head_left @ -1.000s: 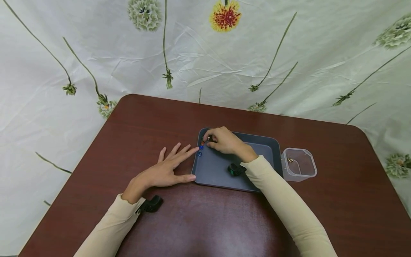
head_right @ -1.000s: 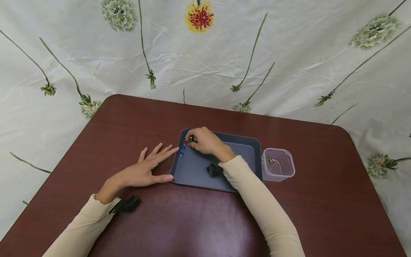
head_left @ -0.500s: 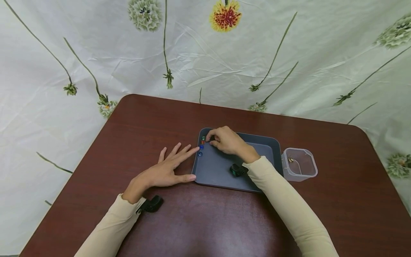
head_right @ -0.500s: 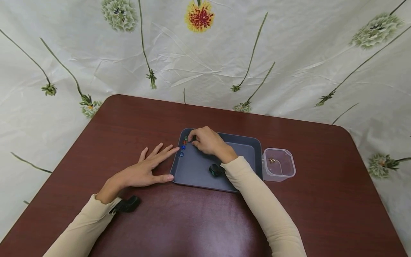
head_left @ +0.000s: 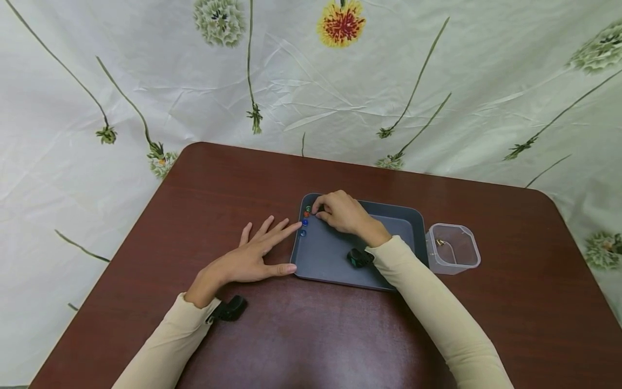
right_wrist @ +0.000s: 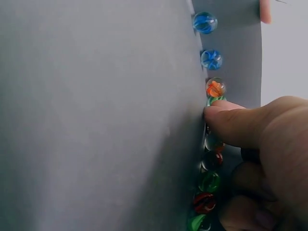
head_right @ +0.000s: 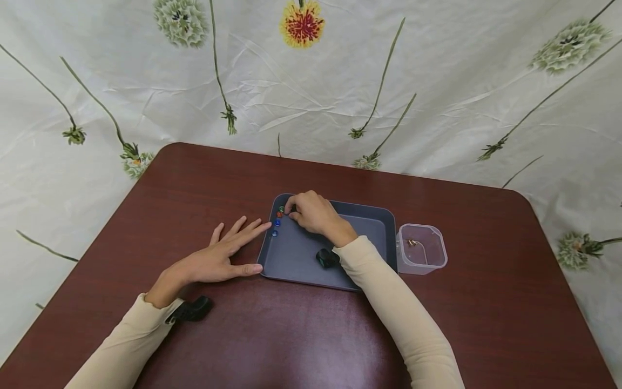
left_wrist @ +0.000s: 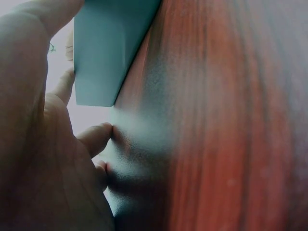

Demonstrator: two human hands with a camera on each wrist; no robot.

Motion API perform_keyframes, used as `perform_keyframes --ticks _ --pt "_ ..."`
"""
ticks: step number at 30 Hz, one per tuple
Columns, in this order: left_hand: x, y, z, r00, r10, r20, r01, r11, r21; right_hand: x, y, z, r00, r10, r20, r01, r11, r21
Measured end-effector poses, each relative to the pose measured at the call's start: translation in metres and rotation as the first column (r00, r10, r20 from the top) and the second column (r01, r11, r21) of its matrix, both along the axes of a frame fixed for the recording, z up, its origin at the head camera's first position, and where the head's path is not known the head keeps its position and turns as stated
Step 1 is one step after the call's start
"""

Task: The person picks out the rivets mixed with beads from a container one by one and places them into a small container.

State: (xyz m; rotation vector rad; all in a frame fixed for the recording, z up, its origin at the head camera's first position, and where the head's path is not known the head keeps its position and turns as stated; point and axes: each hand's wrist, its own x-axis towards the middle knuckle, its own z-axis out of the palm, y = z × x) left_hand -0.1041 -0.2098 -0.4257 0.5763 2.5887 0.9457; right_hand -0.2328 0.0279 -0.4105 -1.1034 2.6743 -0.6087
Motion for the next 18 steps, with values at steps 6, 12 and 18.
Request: perform_keyframes --ticks 6,12,18 --pt "-0.0001 -0.0008 -0.0003 1.0 -0.002 0.002 0.002 1.0 0.0 0.0 -0.0014 -0.0013 1.0 -0.009 -0.013 0.01 1.0 0.016" --pt "-0.0003 -0.0014 -0.0008 1.0 -0.002 -0.003 0.002 1.0 -0.001 0.0018 -0.0033 -0.0006 0.999 -0.007 -0.034 0.008 1.0 0.025" --pt "-0.0003 -0.0015 -0.0005 1.0 -0.003 -0.002 0.003 1.0 -0.002 0.0024 -0.0033 0.0001 0.999 -0.002 -0.039 0.003 1.0 0.021"
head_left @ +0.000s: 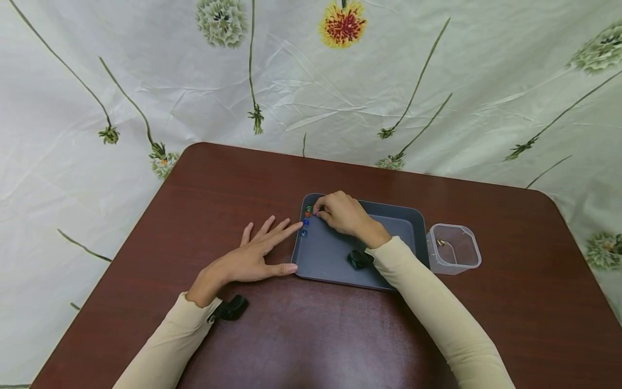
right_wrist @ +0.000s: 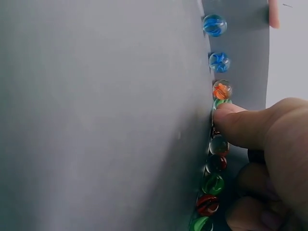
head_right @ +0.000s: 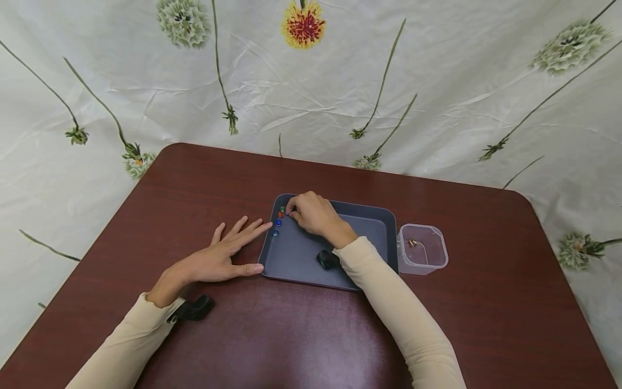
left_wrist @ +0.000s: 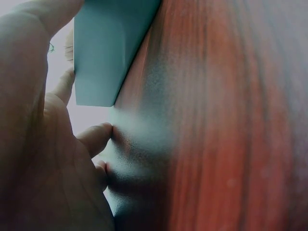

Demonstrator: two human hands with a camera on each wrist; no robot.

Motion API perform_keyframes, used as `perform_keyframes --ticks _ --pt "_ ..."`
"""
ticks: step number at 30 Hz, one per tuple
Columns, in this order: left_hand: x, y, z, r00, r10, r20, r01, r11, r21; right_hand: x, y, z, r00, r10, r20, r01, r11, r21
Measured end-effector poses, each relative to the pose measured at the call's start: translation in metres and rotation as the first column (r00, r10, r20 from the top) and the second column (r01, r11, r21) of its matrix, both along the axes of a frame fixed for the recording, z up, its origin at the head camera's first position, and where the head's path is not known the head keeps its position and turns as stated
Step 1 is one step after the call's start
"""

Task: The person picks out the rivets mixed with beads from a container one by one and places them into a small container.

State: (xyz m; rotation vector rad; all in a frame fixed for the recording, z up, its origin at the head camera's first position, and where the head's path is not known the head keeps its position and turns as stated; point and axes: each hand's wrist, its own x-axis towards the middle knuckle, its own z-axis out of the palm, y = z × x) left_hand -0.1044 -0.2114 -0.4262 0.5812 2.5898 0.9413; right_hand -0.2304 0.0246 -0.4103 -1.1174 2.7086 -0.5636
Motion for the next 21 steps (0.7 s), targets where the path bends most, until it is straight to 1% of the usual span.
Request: perform_keyframes --ticks 6,13,21 --pt "0.0005 -0.0001 0.0003 1.0 0.001 0.001 -0.001 1.0 0.002 -0.0001 0.0011 0.0011 1.0 0.007 0.015 -0.007 1.0 -0.021" --pt "0.0005 0.0009 0.0004 1.0 -0.001 0.002 0.001 1.0 0.006 0.0008 0.004 0.0041 0.998 -0.017 0.055 0.02 0.999 -0.044" --pt "0.0013 0.0003 0.0011 1.0 0.0 0.002 0.0 1.0 0.003 0.0014 0.0079 0.0076 0.999 -0.012 0.048 0.015 0.998 -0.061"
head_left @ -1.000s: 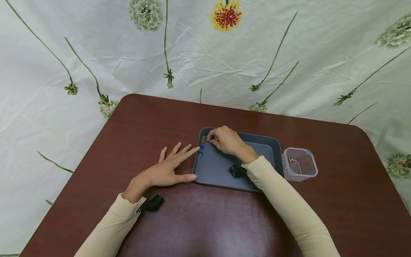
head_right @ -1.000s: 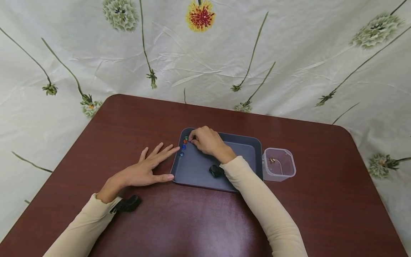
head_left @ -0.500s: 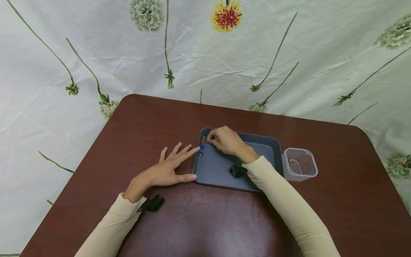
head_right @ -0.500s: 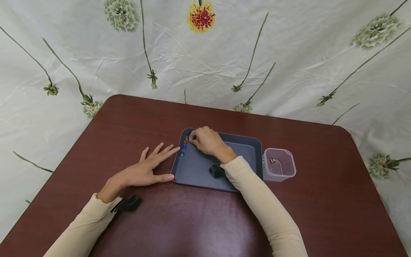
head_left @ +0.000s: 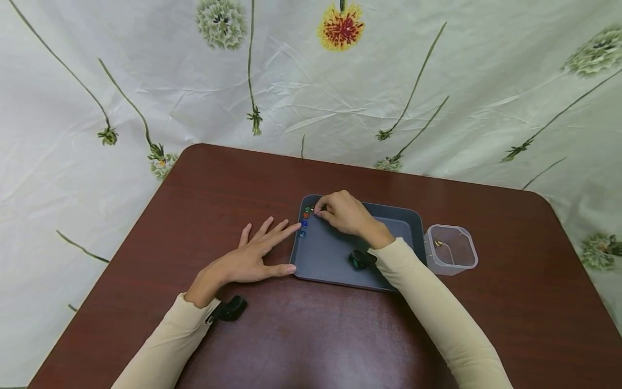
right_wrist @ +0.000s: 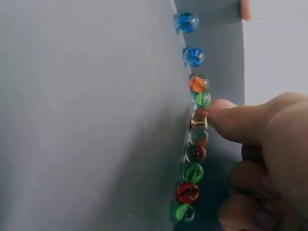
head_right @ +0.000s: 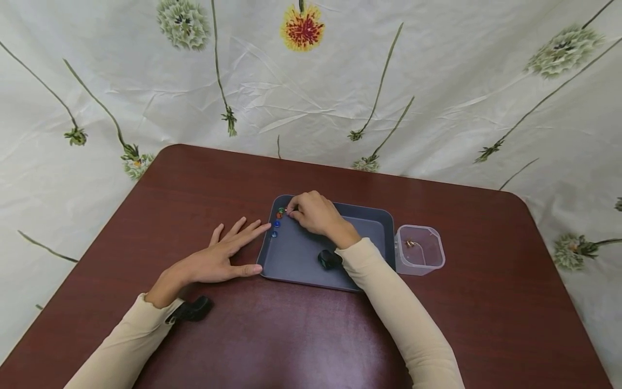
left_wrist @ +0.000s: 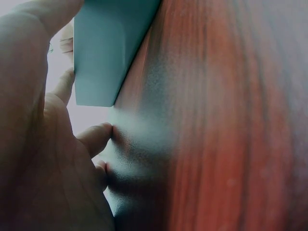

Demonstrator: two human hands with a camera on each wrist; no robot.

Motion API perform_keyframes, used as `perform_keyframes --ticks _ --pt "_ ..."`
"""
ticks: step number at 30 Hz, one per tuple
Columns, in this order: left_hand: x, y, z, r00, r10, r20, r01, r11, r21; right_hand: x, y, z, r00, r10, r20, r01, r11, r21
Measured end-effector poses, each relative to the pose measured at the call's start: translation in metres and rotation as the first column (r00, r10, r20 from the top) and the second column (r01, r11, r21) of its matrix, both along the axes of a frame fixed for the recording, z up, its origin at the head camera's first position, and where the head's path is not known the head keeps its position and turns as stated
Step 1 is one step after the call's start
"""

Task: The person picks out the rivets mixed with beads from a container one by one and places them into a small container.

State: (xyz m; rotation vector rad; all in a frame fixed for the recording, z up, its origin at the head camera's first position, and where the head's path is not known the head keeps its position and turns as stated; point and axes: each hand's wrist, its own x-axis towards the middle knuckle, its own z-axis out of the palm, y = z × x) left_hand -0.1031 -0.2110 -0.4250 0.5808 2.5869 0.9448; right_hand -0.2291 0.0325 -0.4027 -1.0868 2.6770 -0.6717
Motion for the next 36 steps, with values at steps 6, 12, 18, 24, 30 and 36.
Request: perform_keyframes --ticks 6,12,18,24,30,36 --pt "0.0 0.0 0.0 1.0 0.003 0.001 -0.003 1.0 0.004 0.001 0.007 0.004 1.0 -0.015 0.01 0.015 1.0 -0.024" --pt "-0.001 0.001 -0.001 1.0 0.005 0.0 -0.005 1.0 0.011 0.002 0.02 0.007 0.999 -0.043 0.028 0.044 0.997 -0.06" --pt "-0.001 0.001 -0.001 1.0 0.005 0.002 -0.005 1.0 0.002 0.007 0.034 0.019 0.997 -0.066 0.03 0.068 0.995 -0.073" --pt "-0.001 -0.001 0.0 1.0 0.009 0.002 -0.009 1.0 0.004 0.014 0.046 0.03 0.997 -0.075 0.015 0.076 0.994 -0.082" --pt "0.0 -0.001 -0.001 1.0 0.006 0.007 -0.006 1.0 0.009 0.019 0.059 0.034 0.995 -0.095 0.006 0.095 0.991 -0.099" --pt "0.0 -0.001 -0.001 1.0 0.005 0.0 -0.005 1.0 0.009 0.029 0.077 0.04 0.993 -0.113 -0.022 0.11 0.987 -0.12"
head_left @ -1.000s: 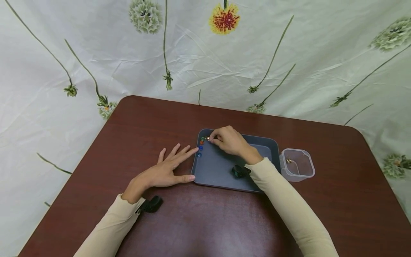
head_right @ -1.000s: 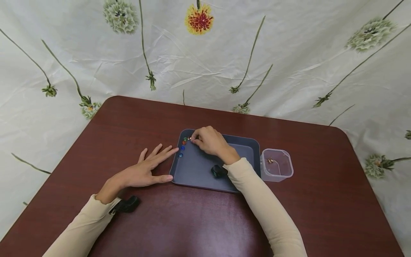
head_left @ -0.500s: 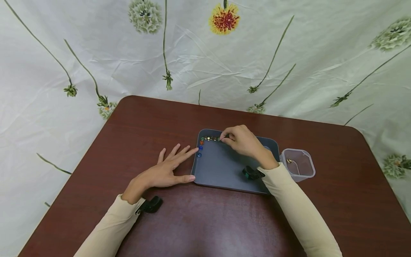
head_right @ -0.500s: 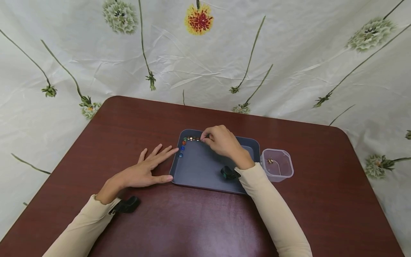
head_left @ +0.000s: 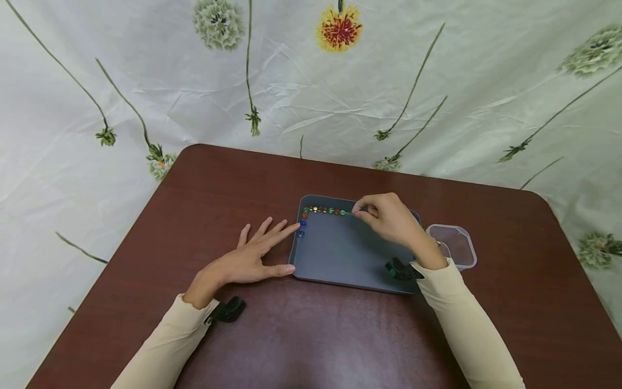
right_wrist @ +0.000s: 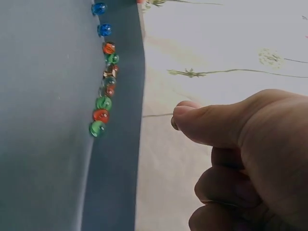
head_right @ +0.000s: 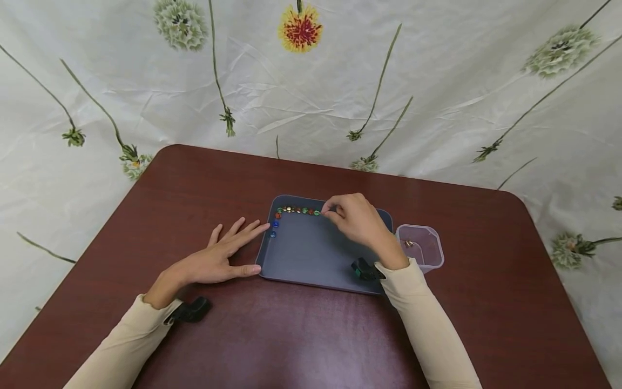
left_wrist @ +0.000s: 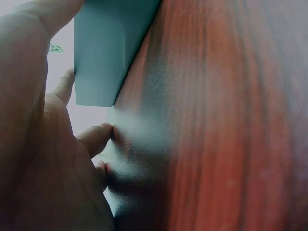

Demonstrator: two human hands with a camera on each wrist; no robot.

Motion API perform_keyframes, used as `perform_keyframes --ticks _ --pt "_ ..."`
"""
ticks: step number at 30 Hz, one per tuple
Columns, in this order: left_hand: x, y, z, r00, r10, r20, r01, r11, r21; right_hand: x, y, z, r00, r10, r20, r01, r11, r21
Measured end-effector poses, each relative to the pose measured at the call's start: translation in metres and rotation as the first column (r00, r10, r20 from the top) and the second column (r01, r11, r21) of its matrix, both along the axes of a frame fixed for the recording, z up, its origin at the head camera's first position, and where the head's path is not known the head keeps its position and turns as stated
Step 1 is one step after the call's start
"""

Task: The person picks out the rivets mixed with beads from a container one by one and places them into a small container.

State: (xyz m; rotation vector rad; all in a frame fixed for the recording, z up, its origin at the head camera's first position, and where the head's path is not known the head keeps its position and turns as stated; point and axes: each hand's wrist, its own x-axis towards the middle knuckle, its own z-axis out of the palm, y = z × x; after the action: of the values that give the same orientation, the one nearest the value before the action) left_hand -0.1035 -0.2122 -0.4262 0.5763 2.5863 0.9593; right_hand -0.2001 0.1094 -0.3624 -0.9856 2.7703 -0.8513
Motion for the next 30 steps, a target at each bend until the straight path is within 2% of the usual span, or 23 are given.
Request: perform_keyframes --ticks 8,16,24,30 --pt "-0.002 0.001 0.002 1.0 -0.006 0.006 0.006 1.0 -0.001 0.007 0.026 0.009 0.999 -0.03 -0.027 0.03 1.0 0.007" --pt "-0.001 0.002 0.003 1.0 -0.005 0.009 0.005 1.0 0.002 0.007 0.05 0.006 0.998 -0.066 -0.012 0.066 0.998 -0.015" --pt "-0.002 0.002 0.003 1.0 -0.009 0.002 0.009 1.0 -0.008 0.012 0.076 0.007 0.989 -0.121 -0.08 0.117 0.992 -0.05" --pt "-0.001 0.001 0.003 1.0 -0.006 0.004 0.006 1.0 -0.005 0.017 0.093 0.009 0.983 -0.16 -0.09 0.156 0.987 -0.047"
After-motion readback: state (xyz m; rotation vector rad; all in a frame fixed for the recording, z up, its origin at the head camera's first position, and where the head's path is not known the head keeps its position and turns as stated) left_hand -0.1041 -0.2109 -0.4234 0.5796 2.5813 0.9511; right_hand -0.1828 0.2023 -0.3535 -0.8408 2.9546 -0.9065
